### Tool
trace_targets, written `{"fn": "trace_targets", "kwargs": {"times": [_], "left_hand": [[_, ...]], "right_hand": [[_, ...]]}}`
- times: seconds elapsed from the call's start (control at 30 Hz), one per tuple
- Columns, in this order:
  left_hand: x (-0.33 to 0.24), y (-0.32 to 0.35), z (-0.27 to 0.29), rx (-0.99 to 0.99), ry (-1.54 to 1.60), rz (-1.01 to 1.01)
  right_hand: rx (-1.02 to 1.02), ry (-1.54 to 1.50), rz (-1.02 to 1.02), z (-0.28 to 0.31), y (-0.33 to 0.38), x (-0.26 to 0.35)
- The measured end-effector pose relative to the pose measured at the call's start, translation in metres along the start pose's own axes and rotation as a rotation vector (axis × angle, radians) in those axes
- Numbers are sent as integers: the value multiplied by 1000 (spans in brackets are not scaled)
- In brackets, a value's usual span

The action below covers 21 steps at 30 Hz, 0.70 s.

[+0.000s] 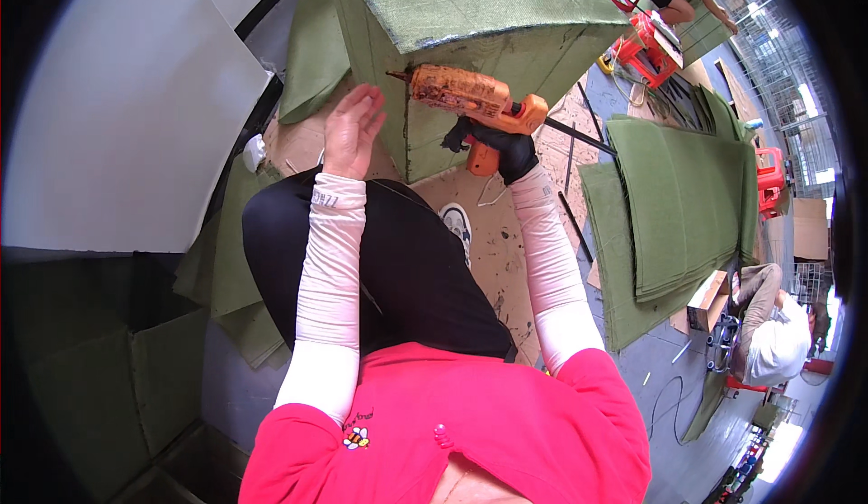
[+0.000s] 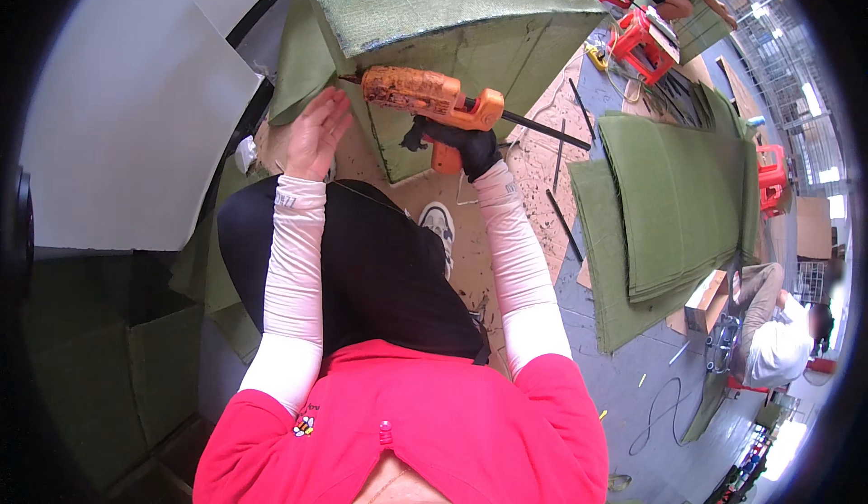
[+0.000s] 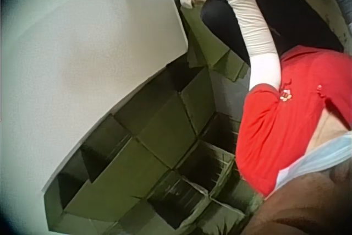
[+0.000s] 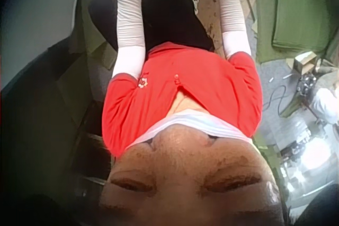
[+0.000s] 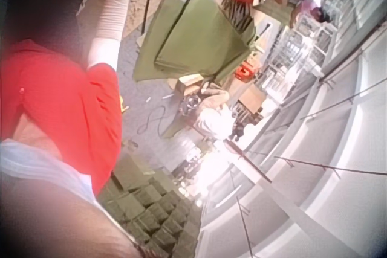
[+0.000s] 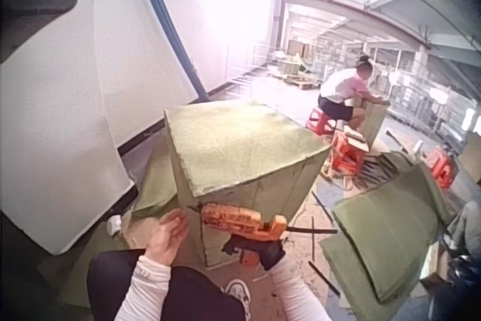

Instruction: Using a hot glue gun to attach green fabric to foam cubes.

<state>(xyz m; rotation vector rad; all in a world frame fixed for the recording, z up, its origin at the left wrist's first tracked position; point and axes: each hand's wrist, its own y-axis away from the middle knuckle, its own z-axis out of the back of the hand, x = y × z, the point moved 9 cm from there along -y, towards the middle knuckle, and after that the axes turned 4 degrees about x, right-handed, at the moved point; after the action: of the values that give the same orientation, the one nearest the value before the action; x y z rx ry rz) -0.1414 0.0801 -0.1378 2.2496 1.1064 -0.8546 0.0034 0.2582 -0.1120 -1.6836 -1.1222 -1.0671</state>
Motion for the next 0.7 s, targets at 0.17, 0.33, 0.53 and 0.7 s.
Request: {"fn": "trace_targets", "kwargs": {"times": [0.17,0.33,0.53,0.7], "left_hand": [[11,0,6,10,27,86],[17,0,15,-56,89,113],[20,4,12,-48,76,147],[19,6,10,-49,79,147]], "right_hand": [[-56,4,-59,-2,10,10],[147,111,12,-22,7,30],[44,-124,13,-10,-11,18],[100,-195,-16,-3,-8,-1]]}}
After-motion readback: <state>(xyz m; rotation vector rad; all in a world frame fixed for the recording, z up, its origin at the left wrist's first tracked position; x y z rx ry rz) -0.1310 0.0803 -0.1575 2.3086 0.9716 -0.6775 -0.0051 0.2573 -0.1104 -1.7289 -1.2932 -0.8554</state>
